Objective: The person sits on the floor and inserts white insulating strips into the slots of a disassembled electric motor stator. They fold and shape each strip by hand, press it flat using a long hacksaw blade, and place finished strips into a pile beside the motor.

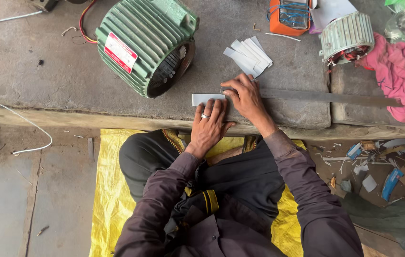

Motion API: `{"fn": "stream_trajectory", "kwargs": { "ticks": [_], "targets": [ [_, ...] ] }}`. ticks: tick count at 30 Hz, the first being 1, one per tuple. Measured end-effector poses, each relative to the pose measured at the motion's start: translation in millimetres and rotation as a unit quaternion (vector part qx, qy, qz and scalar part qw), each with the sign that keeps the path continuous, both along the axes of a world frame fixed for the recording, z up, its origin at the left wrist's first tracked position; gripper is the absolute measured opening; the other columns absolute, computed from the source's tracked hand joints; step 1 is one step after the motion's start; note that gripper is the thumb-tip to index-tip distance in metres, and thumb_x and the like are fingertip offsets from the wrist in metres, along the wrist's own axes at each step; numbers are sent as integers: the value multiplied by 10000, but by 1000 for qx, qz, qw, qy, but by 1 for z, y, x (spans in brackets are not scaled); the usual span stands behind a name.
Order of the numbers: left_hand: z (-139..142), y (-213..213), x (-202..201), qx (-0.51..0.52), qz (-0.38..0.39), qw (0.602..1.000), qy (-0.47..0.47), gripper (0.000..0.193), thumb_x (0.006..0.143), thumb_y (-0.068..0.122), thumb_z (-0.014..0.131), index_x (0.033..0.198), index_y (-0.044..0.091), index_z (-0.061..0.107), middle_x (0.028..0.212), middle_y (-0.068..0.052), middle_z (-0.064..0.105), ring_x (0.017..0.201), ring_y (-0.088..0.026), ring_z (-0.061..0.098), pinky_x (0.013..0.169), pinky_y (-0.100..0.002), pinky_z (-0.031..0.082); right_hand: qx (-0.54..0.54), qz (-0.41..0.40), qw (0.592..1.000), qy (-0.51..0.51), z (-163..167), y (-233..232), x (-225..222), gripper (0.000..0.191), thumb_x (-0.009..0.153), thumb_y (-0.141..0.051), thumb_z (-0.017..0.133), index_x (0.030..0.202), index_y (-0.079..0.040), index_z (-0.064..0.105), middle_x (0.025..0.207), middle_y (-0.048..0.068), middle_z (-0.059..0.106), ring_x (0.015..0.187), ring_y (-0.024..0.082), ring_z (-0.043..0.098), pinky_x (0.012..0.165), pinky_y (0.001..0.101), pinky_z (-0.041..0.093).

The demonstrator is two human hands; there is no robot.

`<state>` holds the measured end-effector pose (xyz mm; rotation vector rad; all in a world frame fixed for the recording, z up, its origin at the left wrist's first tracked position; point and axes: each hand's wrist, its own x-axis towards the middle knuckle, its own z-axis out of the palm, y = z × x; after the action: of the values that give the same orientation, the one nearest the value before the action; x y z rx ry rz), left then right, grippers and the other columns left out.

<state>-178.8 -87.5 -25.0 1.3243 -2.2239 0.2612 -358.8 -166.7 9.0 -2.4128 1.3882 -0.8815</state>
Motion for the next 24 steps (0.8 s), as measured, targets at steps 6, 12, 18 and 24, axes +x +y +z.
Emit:
{"fn": "stream_trajectory", "kwargs": {
  "ticks": [6, 12, 18, 24],
  "targets": [
    [-1, 4, 10, 1, -15, 1000, -25, 740, 1035, 565, 549, 1562, 57, 441, 1527, -126, 473, 1435, -287, 439, 1187, -487, 377, -7, -4, 999, 48, 4, 3, 2, 185, 1020, -248, 674, 1167, -144, 716, 1024, 45, 580, 995, 253, 524, 897, 459, 387],
    [-7, 3, 10, -9, -12, 998, -61, 717, 1058, 561, 528, 1568, 67, 429, 1520, -129, 467, 1428, -301, 439, 1178, -498, 377, -16, 7, 996, 85, -4, 3, -3, 195, 1041, -261, 653, 1190, -150, 714, 1012, 40, 575, 976, 250, 523, 885, 453, 378],
    [1, 5, 9, 14, -18, 998, -65, 734, 1044, 560, 518, 1552, 36, 430, 1498, -158, 471, 1403, -319, 446, 1154, -516, 375, -20, -7, 1000, 10, -2, -9, 1, 156, 1019, -263, 680, 1100, -132, 703, 991, 58, 601, 989, 273, 560, 911, 458, 411],
    [12, 4, 8, 40, -21, 998, -53, 741, 1049, 551, 509, 1564, 29, 401, 1511, -155, 464, 1426, -322, 428, 1180, -509, 354, -26, 11, 1000, 14, 2, 6, 5, 139, 1044, -215, 651, 1114, -101, 689, 1006, 83, 586, 1007, 298, 553, 922, 463, 423]
  ]
}}
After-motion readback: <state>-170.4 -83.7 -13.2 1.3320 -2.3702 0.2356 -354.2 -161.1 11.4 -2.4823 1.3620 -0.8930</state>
